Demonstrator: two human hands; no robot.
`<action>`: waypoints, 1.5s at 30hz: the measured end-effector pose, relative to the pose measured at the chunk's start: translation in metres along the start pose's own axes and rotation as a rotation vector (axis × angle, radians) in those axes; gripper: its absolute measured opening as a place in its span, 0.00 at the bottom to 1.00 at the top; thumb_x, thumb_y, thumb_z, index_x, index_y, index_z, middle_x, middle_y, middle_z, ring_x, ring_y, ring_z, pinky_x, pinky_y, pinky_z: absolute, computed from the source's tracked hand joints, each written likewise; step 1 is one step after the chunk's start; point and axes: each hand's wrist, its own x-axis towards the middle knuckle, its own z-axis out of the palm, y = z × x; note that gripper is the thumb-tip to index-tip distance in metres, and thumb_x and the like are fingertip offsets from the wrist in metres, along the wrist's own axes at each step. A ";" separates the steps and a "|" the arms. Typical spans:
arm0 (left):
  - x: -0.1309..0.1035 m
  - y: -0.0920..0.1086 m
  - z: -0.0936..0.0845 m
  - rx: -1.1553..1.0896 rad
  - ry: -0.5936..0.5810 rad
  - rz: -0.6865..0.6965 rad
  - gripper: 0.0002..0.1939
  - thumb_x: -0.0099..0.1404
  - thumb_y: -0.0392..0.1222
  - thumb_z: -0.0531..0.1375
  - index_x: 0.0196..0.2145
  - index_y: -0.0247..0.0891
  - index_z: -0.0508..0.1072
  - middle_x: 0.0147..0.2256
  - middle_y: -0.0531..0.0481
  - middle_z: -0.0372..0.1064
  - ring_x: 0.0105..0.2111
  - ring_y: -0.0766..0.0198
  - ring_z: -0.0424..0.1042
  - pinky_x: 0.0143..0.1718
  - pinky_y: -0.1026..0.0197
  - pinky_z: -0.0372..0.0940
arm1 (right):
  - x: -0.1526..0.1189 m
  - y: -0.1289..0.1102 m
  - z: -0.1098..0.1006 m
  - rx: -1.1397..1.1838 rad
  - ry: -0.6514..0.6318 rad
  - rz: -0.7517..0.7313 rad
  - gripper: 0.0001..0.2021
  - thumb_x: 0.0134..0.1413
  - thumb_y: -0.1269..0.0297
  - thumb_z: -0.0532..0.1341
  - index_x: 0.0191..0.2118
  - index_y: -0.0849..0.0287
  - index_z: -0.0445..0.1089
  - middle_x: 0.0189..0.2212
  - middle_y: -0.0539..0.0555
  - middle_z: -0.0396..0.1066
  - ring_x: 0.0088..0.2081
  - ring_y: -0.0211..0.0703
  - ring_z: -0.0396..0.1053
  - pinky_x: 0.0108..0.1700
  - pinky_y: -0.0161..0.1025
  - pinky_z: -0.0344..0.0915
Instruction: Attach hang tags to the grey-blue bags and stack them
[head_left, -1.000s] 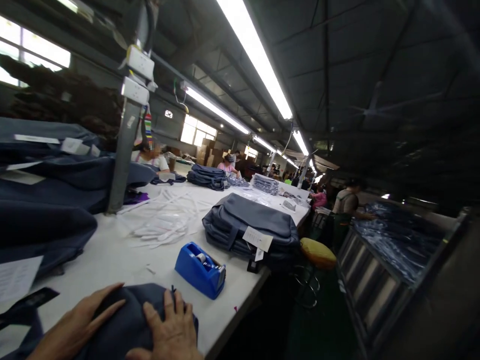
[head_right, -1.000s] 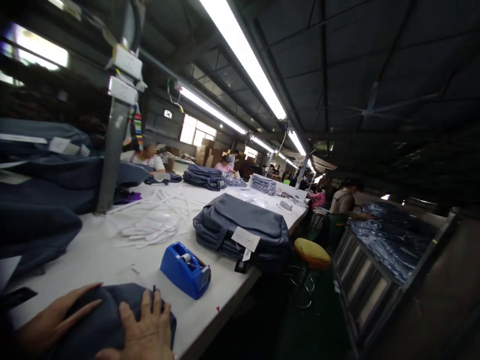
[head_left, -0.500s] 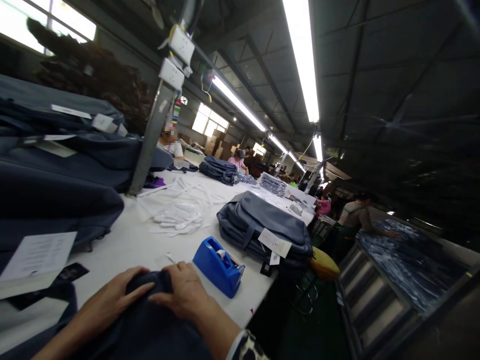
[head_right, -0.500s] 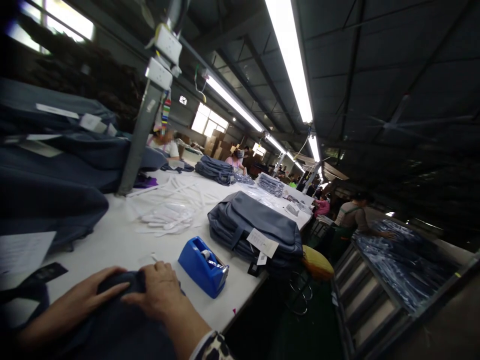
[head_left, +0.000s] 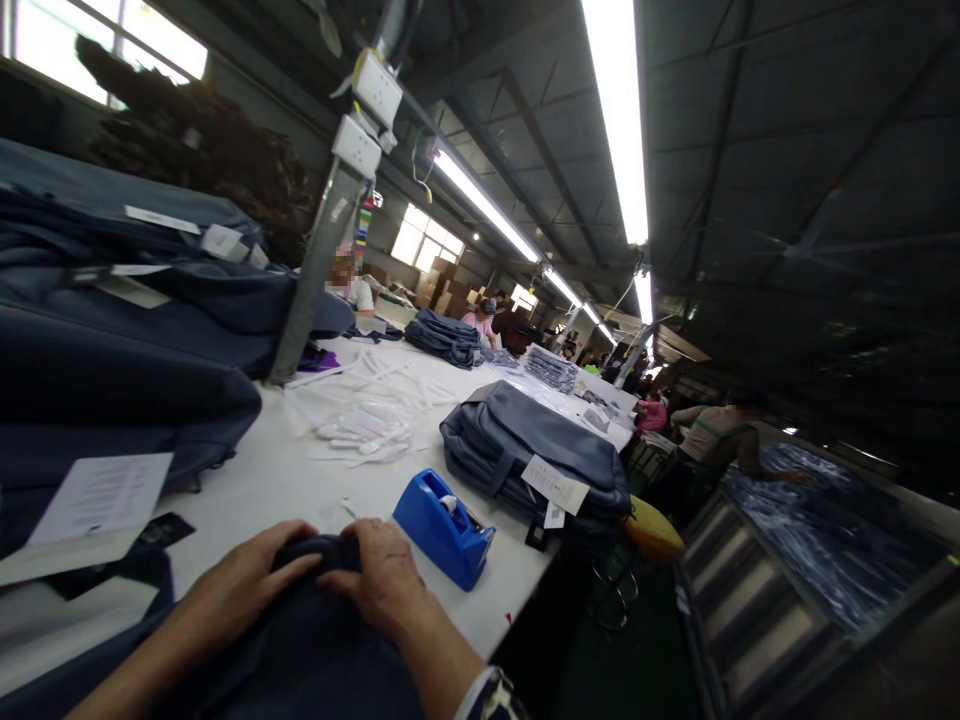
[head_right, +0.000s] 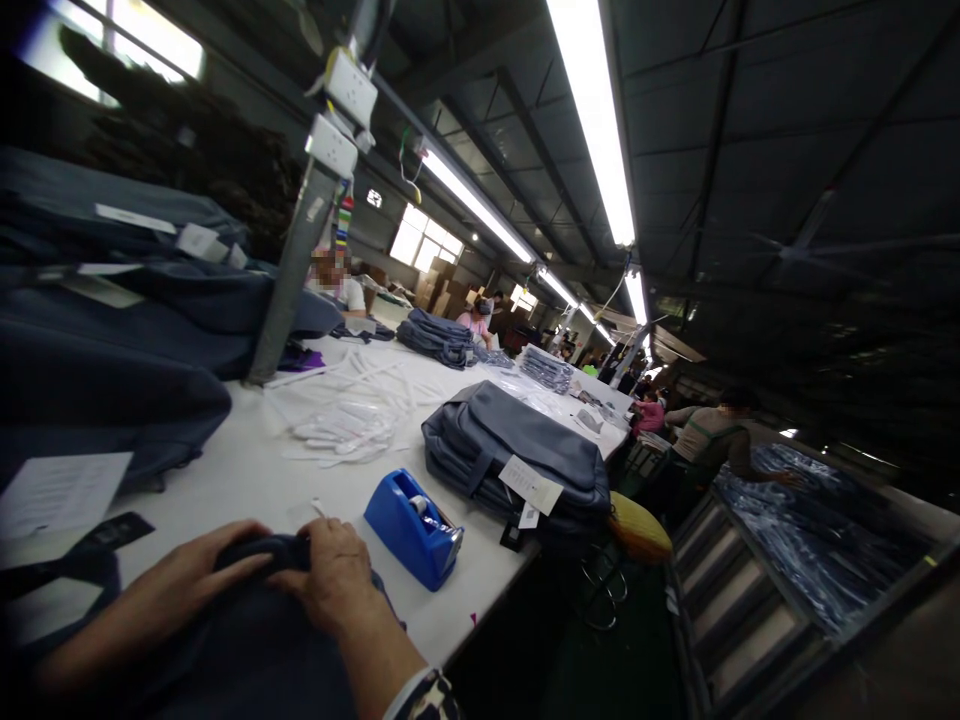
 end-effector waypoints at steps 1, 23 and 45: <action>0.000 0.000 -0.001 -0.014 -0.027 0.001 0.22 0.59 0.60 0.59 0.43 0.43 0.75 0.42 0.47 0.77 0.43 0.51 0.76 0.45 0.57 0.69 | -0.002 0.001 0.002 -0.008 0.001 0.014 0.24 0.51 0.50 0.67 0.51 0.55 0.67 0.45 0.55 0.72 0.48 0.49 0.69 0.49 0.43 0.65; -0.020 0.057 -0.030 0.110 -0.182 0.009 0.18 0.62 0.58 0.56 0.38 0.41 0.73 0.36 0.49 0.76 0.39 0.52 0.74 0.40 0.58 0.65 | -0.070 0.020 -0.006 -0.272 0.270 0.063 0.30 0.40 0.47 0.73 0.47 0.57 0.66 0.44 0.59 0.69 0.48 0.58 0.67 0.50 0.55 0.65; -0.025 0.083 -0.040 0.064 -0.363 0.076 0.05 0.63 0.42 0.59 0.34 0.38 0.73 0.36 0.52 0.70 0.36 0.62 0.69 0.39 0.64 0.60 | -0.042 0.020 -0.024 0.108 0.108 -0.257 0.24 0.49 0.63 0.69 0.52 0.54 0.63 0.44 0.55 0.70 0.46 0.47 0.70 0.48 0.44 0.68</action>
